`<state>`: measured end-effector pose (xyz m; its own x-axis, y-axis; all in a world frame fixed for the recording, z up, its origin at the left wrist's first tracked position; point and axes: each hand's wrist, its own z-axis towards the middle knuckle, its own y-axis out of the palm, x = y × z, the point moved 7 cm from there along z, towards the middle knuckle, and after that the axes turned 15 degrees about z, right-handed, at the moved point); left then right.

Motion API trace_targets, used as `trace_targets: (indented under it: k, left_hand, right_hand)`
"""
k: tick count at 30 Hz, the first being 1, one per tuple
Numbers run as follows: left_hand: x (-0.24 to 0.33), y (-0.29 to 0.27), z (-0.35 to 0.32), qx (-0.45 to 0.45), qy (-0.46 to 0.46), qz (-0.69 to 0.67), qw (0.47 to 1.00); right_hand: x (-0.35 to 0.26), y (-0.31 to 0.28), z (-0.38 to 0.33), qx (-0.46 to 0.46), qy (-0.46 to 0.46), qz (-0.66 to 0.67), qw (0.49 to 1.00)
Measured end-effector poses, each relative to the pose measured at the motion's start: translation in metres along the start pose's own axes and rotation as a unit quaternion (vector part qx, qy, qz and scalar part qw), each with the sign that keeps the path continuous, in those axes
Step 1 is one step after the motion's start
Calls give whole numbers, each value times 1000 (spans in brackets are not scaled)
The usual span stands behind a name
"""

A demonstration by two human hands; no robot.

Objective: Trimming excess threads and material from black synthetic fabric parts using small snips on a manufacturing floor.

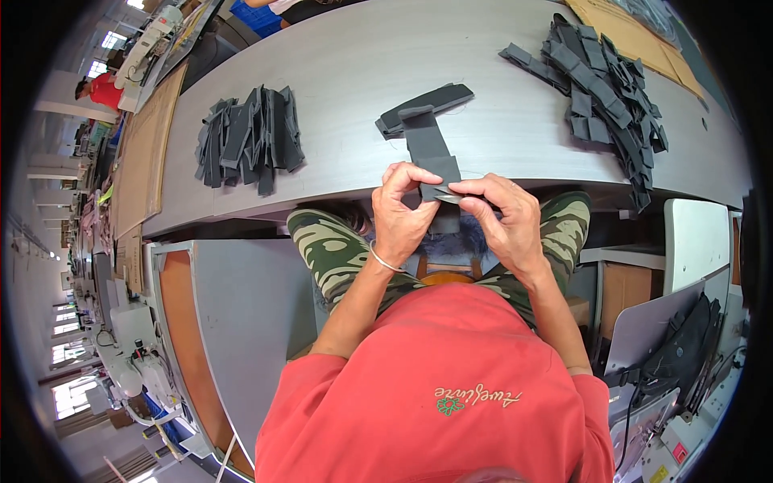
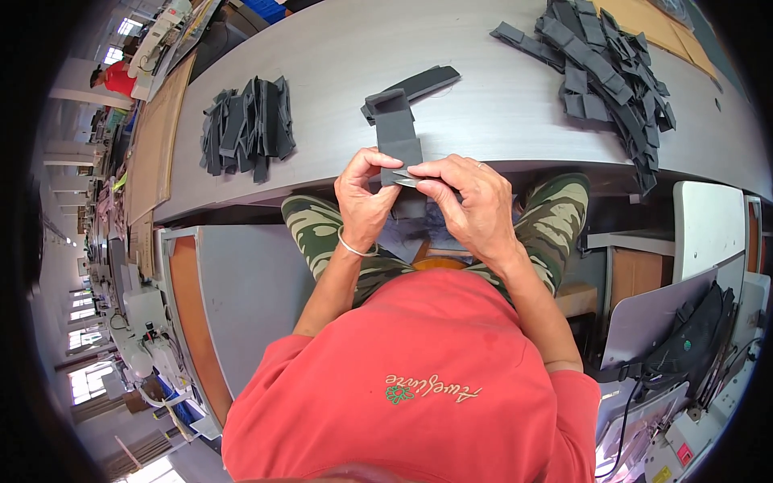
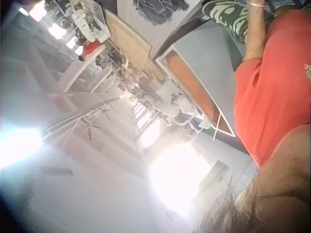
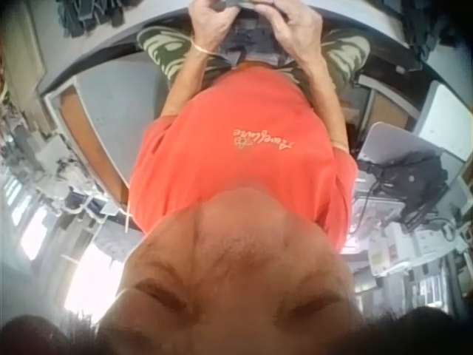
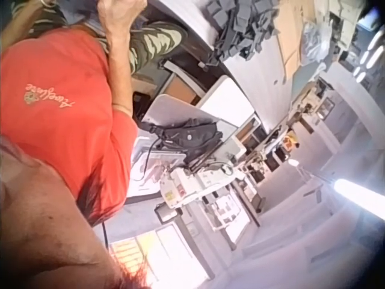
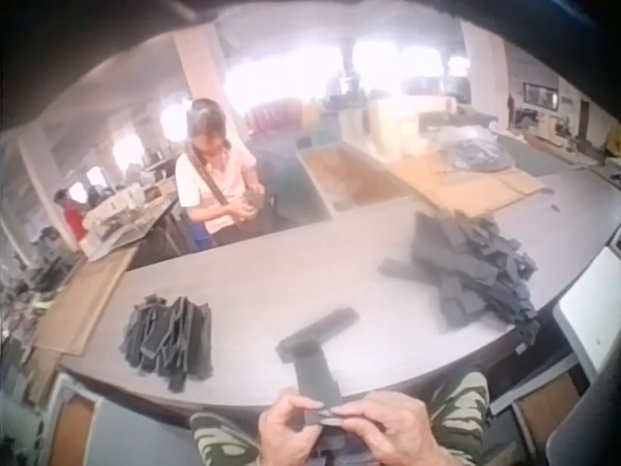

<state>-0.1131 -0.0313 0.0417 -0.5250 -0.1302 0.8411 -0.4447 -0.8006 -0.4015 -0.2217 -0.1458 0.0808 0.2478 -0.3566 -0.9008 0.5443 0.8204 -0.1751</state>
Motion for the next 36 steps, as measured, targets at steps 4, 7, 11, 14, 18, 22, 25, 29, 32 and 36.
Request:
trace_targets:
  k: [4,7,11,14,18,22,25,29,32,36]
  left_hand:
    - [0,2,-1,-5,-4,0,1000]
    - [-1,0,-2,-8,-7,14,1000]
    - [-4,2,0,-10,-19,9,1000]
    - [10,6,-1,-45,77,80,993]
    - [5,12,-5,-69,14,44,997]
    - [-25,8,-4,-4,-56,-29,998]
    - [-56,12,-5,-13,-170,-101,980]
    - [-58,20,-11,-25,-227,-174,958]
    - [-65,18,-12,27,-219,-292,931]
    - [-55,26,-15,-79,-238,-345,904]
  right_hand:
    - [-1,2,0,-16,-25,-44,999]
    - [4,-2,0,-24,-29,-44,998]
    - [26,-13,3,65,77,155,983]
    - [57,-4,5,14,220,261,940]
    - [64,2,1,6,229,280,932]
    - [24,4,-3,-16,98,197,975]
    - [16,15,-10,-73,87,117,987]
    - [22,14,-14,-60,88,87,990]
    - [26,15,-14,-36,84,112,990]
    - [25,17,-12,-51,81,79,992]
